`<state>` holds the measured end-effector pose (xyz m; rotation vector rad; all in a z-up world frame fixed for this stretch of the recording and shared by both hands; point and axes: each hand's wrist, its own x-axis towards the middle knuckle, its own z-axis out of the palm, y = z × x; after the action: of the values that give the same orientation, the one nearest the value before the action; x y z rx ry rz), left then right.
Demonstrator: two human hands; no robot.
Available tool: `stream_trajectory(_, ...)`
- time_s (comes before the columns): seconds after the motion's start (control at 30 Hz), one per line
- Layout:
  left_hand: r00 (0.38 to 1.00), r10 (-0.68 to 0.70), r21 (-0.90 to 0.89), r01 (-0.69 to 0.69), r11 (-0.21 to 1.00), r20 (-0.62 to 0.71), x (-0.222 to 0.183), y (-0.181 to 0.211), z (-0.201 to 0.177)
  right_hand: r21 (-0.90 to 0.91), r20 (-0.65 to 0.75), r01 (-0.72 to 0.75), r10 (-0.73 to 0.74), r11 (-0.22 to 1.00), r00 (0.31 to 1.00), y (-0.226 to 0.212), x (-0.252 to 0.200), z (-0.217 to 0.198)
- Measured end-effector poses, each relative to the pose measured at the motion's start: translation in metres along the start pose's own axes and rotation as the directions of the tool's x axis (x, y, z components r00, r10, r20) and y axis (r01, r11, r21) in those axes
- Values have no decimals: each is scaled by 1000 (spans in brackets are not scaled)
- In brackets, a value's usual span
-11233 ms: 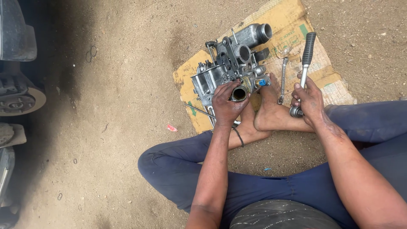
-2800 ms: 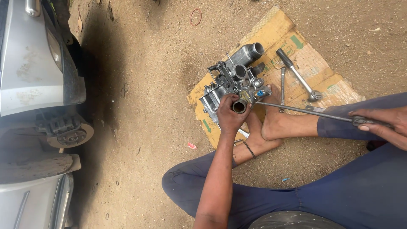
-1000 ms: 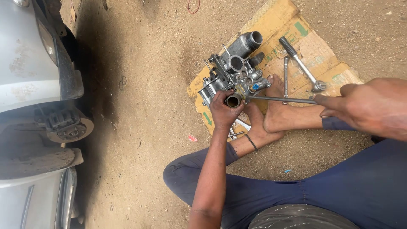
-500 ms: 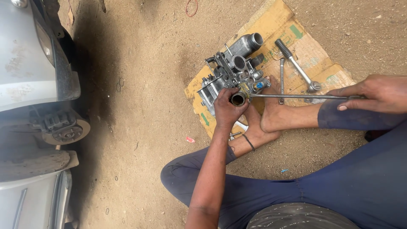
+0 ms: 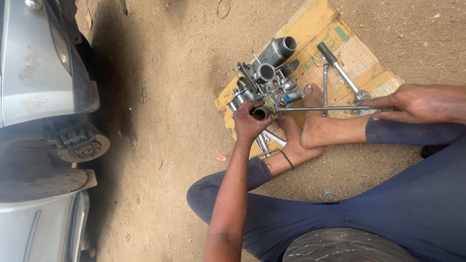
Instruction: The person is seen sitting on the ground and repairing an engine component using various tools.
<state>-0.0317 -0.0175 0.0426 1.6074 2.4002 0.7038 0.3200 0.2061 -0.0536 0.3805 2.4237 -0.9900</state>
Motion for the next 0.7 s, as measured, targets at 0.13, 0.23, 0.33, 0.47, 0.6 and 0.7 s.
stream_trajectory(0.13,997,-36,-84,31,996,-63,-11,-15,-2,-222,-31,-57,51,973,998,-63,-26,-29)
stream_trajectory(0.23,996,-61,-102,54,993,-67,-16,-15,-1,-366,-62,-44,23,930,998,-106,-49,-57)
stream_trajectory(0.33,995,-48,-101,38,994,-90,-13,-3,6,-434,-15,-56,54,899,998,-128,-66,-87)
stream_trajectory(0.47,990,14,-131,-32,991,-140,-15,9,25,-259,-107,35,-65,965,992,-51,-42,-47)
stream_trajectory(0.6,990,17,-203,-45,978,-141,-23,15,50,-285,-150,10,-55,958,987,-12,-36,-18)
stream_trajectory(0.7,969,25,-182,-71,981,-245,-36,26,60,-468,-84,-151,126,871,988,-19,-41,-25)
